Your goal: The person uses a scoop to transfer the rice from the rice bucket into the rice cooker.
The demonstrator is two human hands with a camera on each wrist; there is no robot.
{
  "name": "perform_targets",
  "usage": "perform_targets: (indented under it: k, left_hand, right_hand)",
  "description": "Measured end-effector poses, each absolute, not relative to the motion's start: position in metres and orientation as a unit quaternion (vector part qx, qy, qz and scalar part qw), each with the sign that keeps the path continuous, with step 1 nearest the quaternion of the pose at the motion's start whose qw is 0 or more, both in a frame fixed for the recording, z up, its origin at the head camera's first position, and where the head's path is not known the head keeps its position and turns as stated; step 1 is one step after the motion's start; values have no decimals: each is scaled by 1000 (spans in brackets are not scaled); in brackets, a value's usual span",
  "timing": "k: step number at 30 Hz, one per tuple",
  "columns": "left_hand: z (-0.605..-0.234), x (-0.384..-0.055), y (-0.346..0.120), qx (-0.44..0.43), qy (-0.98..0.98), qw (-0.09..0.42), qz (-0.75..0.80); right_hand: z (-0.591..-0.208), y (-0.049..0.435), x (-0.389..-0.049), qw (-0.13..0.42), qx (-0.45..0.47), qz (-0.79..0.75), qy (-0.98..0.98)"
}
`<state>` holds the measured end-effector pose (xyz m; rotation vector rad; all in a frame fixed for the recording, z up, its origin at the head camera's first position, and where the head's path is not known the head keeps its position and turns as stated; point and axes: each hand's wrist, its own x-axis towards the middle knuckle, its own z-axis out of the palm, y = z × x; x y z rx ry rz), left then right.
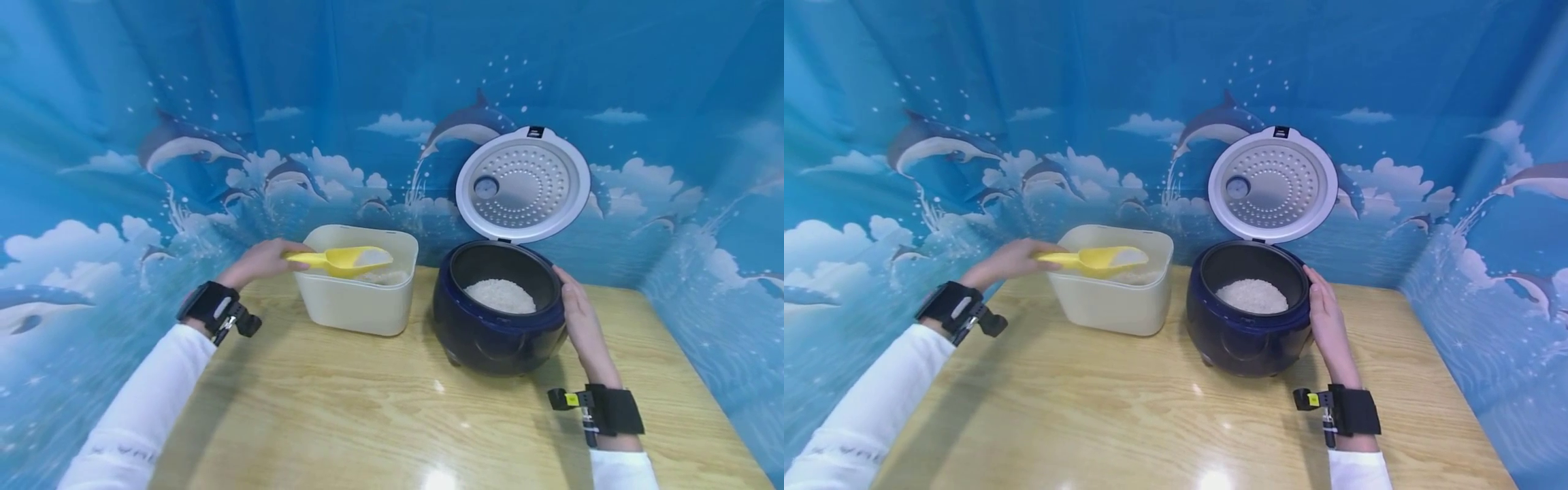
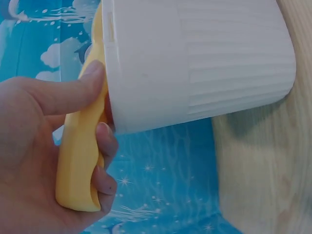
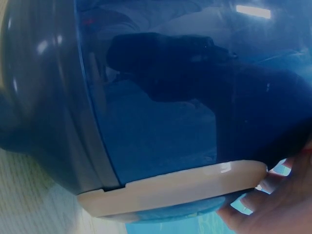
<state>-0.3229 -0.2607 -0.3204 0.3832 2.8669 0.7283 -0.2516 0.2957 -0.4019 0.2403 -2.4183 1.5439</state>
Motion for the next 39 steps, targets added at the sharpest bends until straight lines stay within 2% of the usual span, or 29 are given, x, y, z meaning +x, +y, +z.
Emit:
perform_targets:
  k: [11,21,29,39]
  left_hand:
    - [-335,-316,-269,101,925,56,362]
    - [-328,-311,-263,107,922,48,369]
    - [-303,-310,-224,161,913,55,371]
    - [-272,-314,-146,214,917,44,335]
  right_hand:
    - [-403,297,-252,139,89,531,-831]
    - [-403,296,-253,141,91,527,-833]
    - [-402,297,-251,148,93,528,-831]
    - [-401,292,-254,154,100,528,-829]
